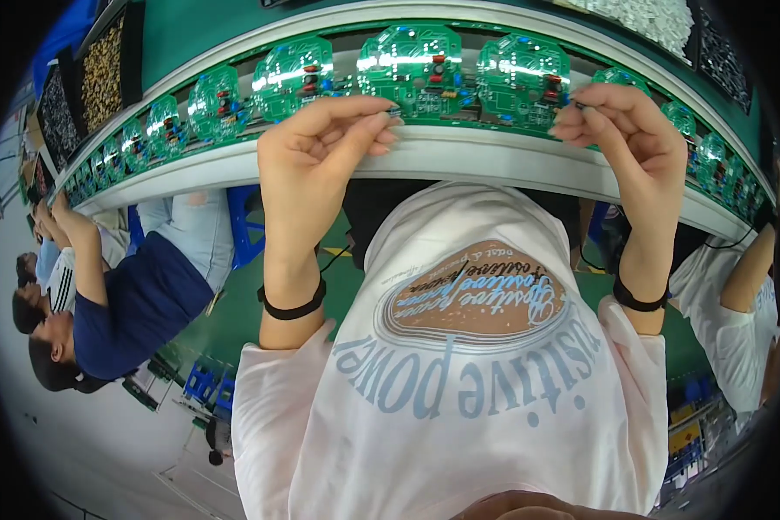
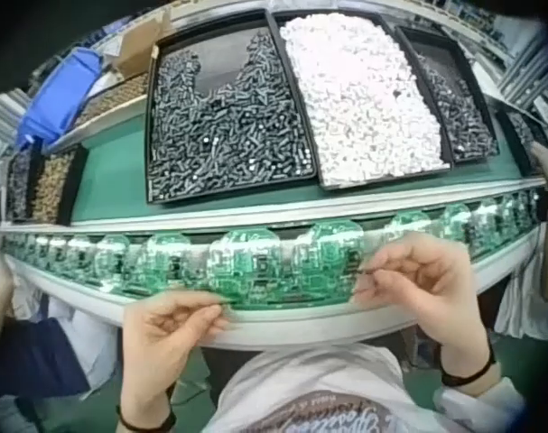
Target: The person picks up electronic components from bins and inserts them into circuit boards on an assembly line by hand. They position and press the components into specific slots on the boards before reaching for more parts.
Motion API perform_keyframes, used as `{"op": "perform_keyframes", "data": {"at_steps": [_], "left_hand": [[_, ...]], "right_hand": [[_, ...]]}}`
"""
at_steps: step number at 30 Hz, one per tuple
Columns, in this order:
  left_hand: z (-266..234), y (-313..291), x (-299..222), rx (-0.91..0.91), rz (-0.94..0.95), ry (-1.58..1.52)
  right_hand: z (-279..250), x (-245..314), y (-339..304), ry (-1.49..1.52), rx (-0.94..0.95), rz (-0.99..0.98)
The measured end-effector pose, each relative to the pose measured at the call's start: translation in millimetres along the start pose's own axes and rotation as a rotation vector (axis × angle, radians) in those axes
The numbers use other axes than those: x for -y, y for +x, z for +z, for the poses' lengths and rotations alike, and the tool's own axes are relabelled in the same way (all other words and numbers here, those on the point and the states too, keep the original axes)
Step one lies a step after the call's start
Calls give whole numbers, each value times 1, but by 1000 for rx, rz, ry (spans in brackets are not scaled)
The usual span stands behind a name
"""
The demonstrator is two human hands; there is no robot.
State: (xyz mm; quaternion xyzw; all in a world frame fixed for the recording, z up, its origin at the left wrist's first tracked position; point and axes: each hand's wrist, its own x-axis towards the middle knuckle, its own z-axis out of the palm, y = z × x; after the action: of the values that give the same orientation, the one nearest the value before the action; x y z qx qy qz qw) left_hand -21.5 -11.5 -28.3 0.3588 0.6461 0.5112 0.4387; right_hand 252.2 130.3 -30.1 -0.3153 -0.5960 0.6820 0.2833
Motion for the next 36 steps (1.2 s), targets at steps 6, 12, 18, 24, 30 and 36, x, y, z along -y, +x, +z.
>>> {"op": "perform_keyframes", "data": {"at_steps": [6,12,18,24,30,36], "left_hand": [[1,-4,-2,-77,-10,-17],[1,12,1,-46,444,597],[6,30,4,73,641,770],[6,30,4,103,649,820],[6,29,3,129,641,874],[10,31,4,106,655,874]], "right_hand": [[-1,-3,-1,-96,-135,-120],[-5,-4,-4,-121,-131,-103],[-11,-15,1,-317,-174,-240],[-14,-16,0,-398,-174,-303],[-9,-14,-2,-462,-196,-290],[1,-14,-4,-490,-214,-271]]}}
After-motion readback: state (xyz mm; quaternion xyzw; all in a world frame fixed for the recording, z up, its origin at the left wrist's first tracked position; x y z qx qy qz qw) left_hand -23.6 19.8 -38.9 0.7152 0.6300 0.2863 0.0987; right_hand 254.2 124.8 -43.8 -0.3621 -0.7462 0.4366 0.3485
